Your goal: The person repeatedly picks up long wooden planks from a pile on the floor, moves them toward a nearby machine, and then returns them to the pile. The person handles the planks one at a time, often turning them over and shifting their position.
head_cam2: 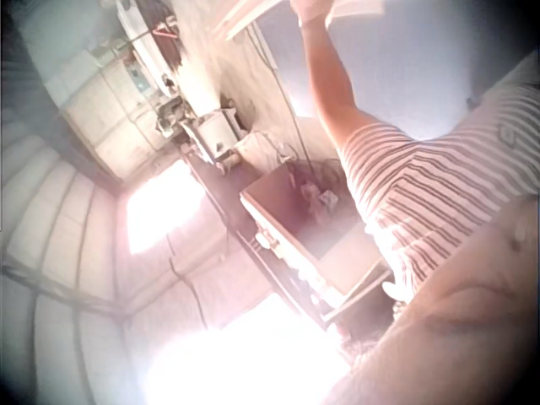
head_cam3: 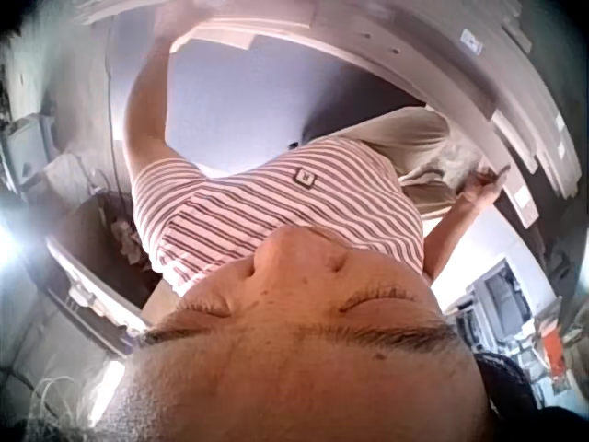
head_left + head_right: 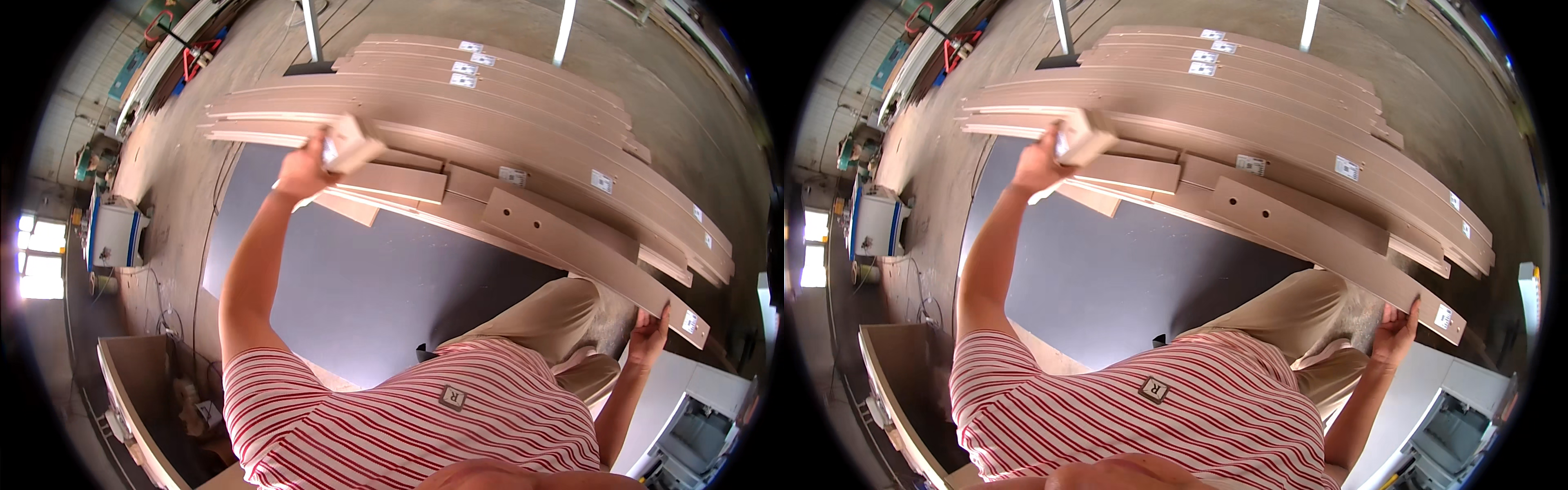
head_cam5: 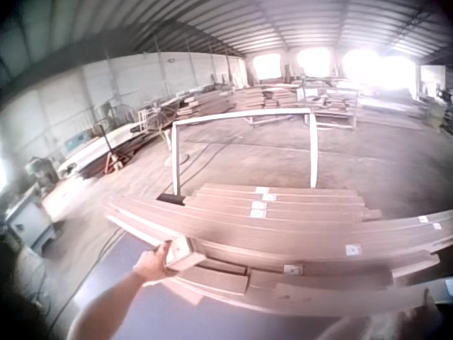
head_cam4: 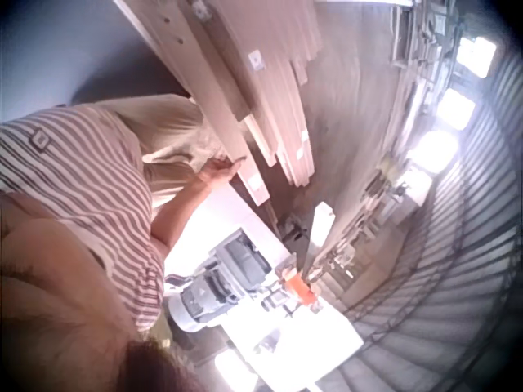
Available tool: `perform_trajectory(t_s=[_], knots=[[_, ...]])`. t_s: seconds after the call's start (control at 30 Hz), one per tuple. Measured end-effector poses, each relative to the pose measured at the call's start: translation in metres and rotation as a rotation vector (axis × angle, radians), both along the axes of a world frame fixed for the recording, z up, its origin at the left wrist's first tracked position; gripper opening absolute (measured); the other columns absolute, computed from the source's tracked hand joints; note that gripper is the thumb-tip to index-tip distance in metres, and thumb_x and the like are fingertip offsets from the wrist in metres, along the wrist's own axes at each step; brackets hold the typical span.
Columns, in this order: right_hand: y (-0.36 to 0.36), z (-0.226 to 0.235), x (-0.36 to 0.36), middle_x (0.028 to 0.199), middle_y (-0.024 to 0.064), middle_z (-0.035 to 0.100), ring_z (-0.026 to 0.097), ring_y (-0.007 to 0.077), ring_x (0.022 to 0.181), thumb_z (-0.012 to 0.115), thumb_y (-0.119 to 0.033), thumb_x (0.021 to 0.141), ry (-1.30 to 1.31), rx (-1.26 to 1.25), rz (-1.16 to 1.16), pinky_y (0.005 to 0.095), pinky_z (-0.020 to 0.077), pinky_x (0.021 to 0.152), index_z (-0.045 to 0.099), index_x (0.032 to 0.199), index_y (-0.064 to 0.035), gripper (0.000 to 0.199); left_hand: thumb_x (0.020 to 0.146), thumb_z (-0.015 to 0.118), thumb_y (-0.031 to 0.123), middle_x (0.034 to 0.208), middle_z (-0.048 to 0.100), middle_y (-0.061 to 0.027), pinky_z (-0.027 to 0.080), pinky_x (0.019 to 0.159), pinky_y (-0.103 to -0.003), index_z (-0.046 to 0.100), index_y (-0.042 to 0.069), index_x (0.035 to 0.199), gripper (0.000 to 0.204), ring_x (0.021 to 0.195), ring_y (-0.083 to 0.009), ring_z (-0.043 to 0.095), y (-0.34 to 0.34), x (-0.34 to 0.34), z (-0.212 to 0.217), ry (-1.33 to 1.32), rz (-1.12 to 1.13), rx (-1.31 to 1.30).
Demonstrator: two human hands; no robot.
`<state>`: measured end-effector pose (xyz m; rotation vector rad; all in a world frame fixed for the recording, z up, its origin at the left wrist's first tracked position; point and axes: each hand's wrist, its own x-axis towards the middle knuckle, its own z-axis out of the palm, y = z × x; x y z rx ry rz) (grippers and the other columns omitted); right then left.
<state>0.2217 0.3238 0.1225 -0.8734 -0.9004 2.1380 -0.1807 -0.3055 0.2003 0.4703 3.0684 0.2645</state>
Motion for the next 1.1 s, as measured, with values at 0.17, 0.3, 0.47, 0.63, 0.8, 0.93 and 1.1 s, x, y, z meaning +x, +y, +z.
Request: perform_trajectory(t_s=[0.17,0.3,0.47,0.63,0.8,0.93,1.1], knots=[[-0.016,0.017,-0.026,0.126,0.0131,0.063,0.062,0.0226,0.114,0.065,-0.025,0.095,-0.028,-0.003,-0.003,0.0341,0.0542,0.096,0.059,0.127,-0.0029,0.039,0.061,0.086,0.038,0.116,0.065,-0.0235,0.051,0.093,-0.045,0.031,0.006,0.135,0.097,0.107,-0.0388,0.065,-0.154,-0.007,-0.040,0.109,0.820,0.208],[-0.024,0.023,-0.023,0.129,0.0133,0.061,0.059,0.0237,0.119,0.064,-0.026,0.096,-0.014,0.029,0.034,0.0353,0.0505,0.101,0.058,0.129,-0.0023,0.041,0.059,0.089,0.035,0.128,0.059,-0.0230,0.046,0.104,-0.042,0.031,0.001,0.136,0.102,0.119,-0.0354,0.058,-0.205,0.020,-0.104,-0.124,1.264,0.162],[-0.027,0.042,-0.021,0.130,0.0136,0.060,0.058,0.0243,0.121,0.061,-0.024,0.097,-0.065,0.055,0.025,0.0355,0.0502,0.103,0.058,0.129,-0.0018,0.039,0.059,0.089,0.040,0.131,0.059,-0.0171,0.048,0.103,-0.040,0.025,0.003,0.141,0.110,0.122,-0.0333,0.058,-0.184,0.035,-0.172,-0.362,1.405,0.020],[-0.035,0.056,-0.041,0.131,0.0146,0.060,0.061,0.0247,0.116,0.057,-0.023,0.099,-0.075,0.137,0.025,0.0341,0.0544,0.098,0.056,0.131,-0.0006,0.038,0.065,0.084,0.048,0.142,0.048,-0.0193,0.049,0.100,-0.047,0.014,0.011,0.151,0.117,0.124,-0.0365,0.055,-0.189,0.004,-0.188,-0.296,1.332,0.096],[-0.045,0.058,-0.038,0.129,0.0153,0.060,0.061,0.0247,0.117,0.056,-0.022,0.100,-0.028,0.143,0.078,0.0349,0.0543,0.098,0.055,0.131,-0.0003,0.038,0.083,0.062,0.065,0.157,0.022,-0.0193,0.041,0.098,-0.065,0.001,0.022,0.156,0.105,0.133,-0.0428,0.041,-0.205,0.047,-0.153,-0.346,1.310,1.151],[-0.044,0.060,-0.031,0.127,0.0155,0.061,0.064,0.0247,0.113,0.055,-0.022,0.100,-0.039,0.155,0.050,0.0328,0.0577,0.093,0.055,0.131,0.0007,0.039,0.096,0.044,0.061,0.144,0.039,-0.0148,0.049,0.087,-0.062,0.028,0.017,0.150,0.071,0.117,-0.0411,0.051,-0.204,0.119,-0.179,-0.781,1.548,1.229],[-0.039,0.061,-0.027,0.128,0.0148,0.061,0.064,0.0241,0.112,0.053,-0.022,0.101,-0.055,0.187,0.031,0.0321,0.0592,0.090,0.053,0.135,-0.0005,0.040,0.102,0.040,0.051,0.133,0.048,-0.0145,0.054,0.079,-0.055,0.037,0.013,0.142,0.055,0.109,-0.0377,0.055,-0.201,0.110,-0.247,-0.436,1.415,1.623]])
